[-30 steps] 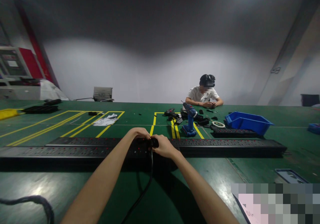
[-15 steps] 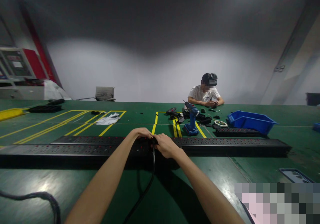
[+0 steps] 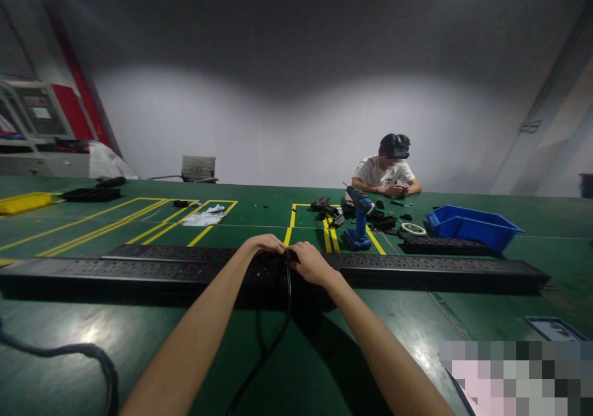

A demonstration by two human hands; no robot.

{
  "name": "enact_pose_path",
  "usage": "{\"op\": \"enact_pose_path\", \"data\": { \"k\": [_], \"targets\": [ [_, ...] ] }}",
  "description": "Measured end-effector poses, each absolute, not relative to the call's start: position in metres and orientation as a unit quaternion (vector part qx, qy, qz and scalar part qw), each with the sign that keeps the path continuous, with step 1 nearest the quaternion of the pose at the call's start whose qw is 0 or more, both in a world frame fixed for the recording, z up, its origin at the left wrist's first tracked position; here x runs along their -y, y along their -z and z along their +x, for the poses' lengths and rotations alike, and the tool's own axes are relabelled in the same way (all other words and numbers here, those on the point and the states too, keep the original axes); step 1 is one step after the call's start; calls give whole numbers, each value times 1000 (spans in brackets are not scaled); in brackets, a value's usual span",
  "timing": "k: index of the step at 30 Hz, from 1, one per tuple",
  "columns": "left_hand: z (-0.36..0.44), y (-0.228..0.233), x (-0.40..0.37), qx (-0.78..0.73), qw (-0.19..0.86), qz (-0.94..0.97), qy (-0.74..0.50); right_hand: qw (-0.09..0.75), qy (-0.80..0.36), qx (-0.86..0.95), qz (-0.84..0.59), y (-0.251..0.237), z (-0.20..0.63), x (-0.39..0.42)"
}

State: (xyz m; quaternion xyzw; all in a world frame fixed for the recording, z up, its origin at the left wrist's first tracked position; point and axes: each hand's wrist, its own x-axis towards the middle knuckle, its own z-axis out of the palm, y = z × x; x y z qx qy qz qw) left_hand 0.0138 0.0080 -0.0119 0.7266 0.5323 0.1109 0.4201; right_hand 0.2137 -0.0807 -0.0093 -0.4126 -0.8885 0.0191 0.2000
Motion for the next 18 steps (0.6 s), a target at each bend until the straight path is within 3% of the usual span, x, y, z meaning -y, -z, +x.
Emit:
{"op": "enact_pose_path", "data": {
  "k": [18],
  "targets": [
    [12,18,-18,-510,470,714,-99,202,19,889,-410,13,212,82]
  ]
}}
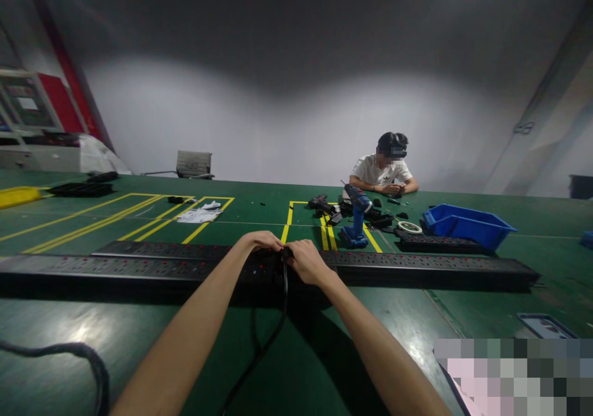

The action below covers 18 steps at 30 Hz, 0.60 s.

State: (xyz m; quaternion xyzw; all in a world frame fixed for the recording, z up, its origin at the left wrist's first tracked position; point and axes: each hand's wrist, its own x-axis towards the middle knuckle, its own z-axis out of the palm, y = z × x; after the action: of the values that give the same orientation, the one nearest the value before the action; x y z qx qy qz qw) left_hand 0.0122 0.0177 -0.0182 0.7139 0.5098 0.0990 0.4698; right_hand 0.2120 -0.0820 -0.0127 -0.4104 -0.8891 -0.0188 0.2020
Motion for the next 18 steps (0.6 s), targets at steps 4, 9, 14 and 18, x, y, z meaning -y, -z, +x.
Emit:
{"op": "enact_pose_path", "data": {
  "k": [4,9,14,18],
  "targets": [
    [11,15,-12,-491,490,714,-99,204,-1,888,-413,11,212,82],
    [10,9,-8,-486,492,715,-97,220,-14,882,-418,11,213,82],
    [12,5,-8,-532,485,689,-85,237,0,879,-415,14,212,82],
    [12,6,-6,-535,487,684,-89,232,4,874,-428,14,211,83]
  ]
}}
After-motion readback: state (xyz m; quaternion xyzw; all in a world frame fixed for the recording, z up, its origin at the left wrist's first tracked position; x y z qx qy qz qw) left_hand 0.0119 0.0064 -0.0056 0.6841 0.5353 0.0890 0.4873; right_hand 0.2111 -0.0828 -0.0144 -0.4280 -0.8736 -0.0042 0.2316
